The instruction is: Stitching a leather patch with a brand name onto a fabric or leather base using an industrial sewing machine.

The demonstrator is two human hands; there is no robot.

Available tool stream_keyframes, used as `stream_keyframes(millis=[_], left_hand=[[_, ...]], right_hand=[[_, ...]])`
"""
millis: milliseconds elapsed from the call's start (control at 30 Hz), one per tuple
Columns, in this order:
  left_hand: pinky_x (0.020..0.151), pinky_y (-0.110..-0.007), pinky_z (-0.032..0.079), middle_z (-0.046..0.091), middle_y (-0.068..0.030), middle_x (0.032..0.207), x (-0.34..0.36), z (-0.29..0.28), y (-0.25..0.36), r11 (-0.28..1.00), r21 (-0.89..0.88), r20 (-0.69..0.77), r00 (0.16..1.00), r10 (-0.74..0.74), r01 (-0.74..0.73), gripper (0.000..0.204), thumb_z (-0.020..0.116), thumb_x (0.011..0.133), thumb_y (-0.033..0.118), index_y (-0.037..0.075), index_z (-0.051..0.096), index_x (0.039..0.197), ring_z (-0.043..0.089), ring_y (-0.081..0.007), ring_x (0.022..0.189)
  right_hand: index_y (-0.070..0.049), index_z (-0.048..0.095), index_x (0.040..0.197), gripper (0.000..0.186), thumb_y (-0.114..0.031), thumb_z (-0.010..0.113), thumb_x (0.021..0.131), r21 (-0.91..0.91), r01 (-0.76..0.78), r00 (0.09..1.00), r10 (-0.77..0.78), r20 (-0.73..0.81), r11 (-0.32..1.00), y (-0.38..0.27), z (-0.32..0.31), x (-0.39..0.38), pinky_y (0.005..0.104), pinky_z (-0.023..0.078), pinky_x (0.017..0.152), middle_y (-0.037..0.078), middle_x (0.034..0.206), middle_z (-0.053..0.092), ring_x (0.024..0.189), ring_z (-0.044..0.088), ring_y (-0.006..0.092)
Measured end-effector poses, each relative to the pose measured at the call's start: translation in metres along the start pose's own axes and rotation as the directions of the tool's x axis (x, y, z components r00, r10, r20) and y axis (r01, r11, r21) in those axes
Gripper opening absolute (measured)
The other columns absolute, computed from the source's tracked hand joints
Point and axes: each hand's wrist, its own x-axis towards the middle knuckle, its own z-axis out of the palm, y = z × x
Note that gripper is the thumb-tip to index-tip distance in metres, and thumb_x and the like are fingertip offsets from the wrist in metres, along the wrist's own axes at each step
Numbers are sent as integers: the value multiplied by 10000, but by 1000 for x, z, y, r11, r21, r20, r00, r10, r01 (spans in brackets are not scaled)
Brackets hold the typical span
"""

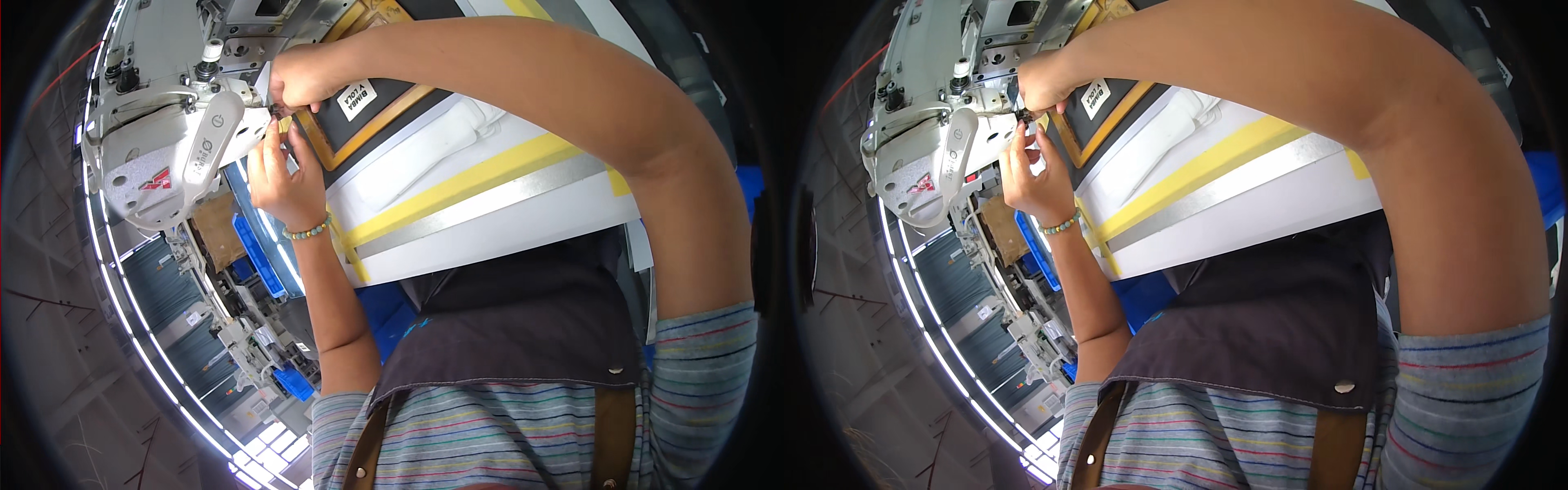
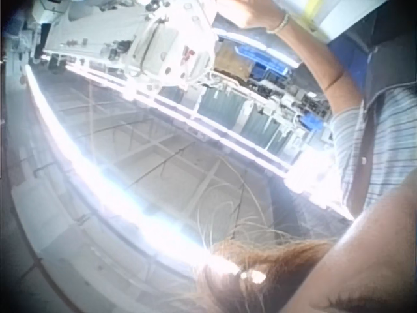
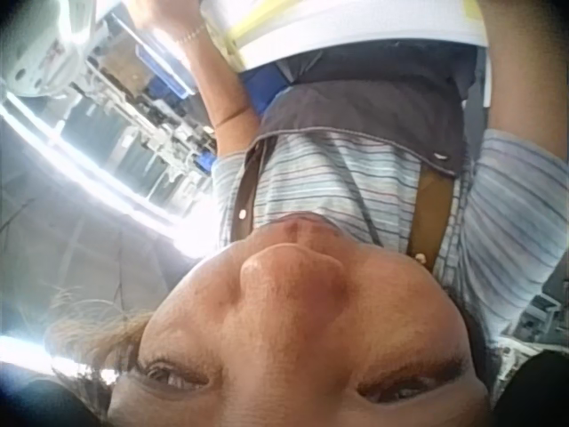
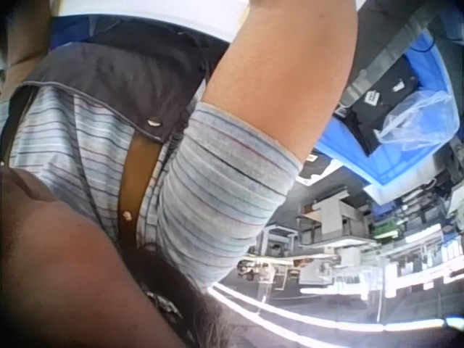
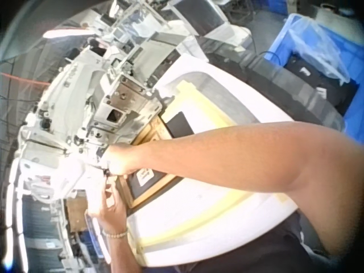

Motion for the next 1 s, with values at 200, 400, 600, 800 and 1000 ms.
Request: stream_keyframes(millis=[200, 400, 600, 800, 1000], left_hand=[[805, -376, 540, 716, -110, 1044, 0, -4, 3, 992, -120, -22, 999, 29, -31, 365, 787, 840, 18, 43, 709, 1196, 677, -288, 925], [834, -388, 548, 709, -124, 1058, 2, -13, 7, 991, -128, -2, 1000, 25, -25, 343, 769, 839, -16, 29, 707, 1173, 677, -301, 948], [856, -392, 563, 698, -130, 1075, 2, -12, 9, 968, -231, 13, 995, 103, -98, 331, 744, 839, -49, 12, 696, 1160, 679, -308, 973], [905, -403, 564, 692, -143, 1129, 10, -3, 15, 949, -279, 59, 984, 170, -147, 360, 719, 847, -57, 9, 677, 1199, 676, -320, 1050], [955, -402, 557, 684, -160, 1158, 8, -9, 28, 952, -283, 110, 983, 149, -113, 384, 715, 827, -29, -14, 667, 1208, 648, -336, 1122]], right_hand=[[1, 710, 911, 161, -141, 735, 840, -252, 326, 924, -363, -121, 911, 21, 12, 0, 400, 529, 688, 116, 857, 725, 747, 689, 267], [11, 732, 896, 130, -110, 707, 857, -305, 372, 856, -451, -253, 877, 17, 15, -9, 401, 528, 716, 154, 859, 722, 779, 683, 323], [-16, 764, 876, 138, -113, 665, 864, -334, 306, 882, -398, -253, 891, 11, 4, -22, 410, 536, 732, 158, 856, 730, 797, 697, 329], [-10, 715, 816, 125, -109, 653, 862, -702, 239, 884, -449, -129, 671, 11, -9, -50, 461, 535, 743, 150, 863, 703, 818, 673, 383], [-15, 679, 779, 140, -112, 654, 876, -880, 166, 966, -255, 54, 445, -24, -19, -108, 441, 547, 744, 118, 844, 673, 811, 672, 351]])
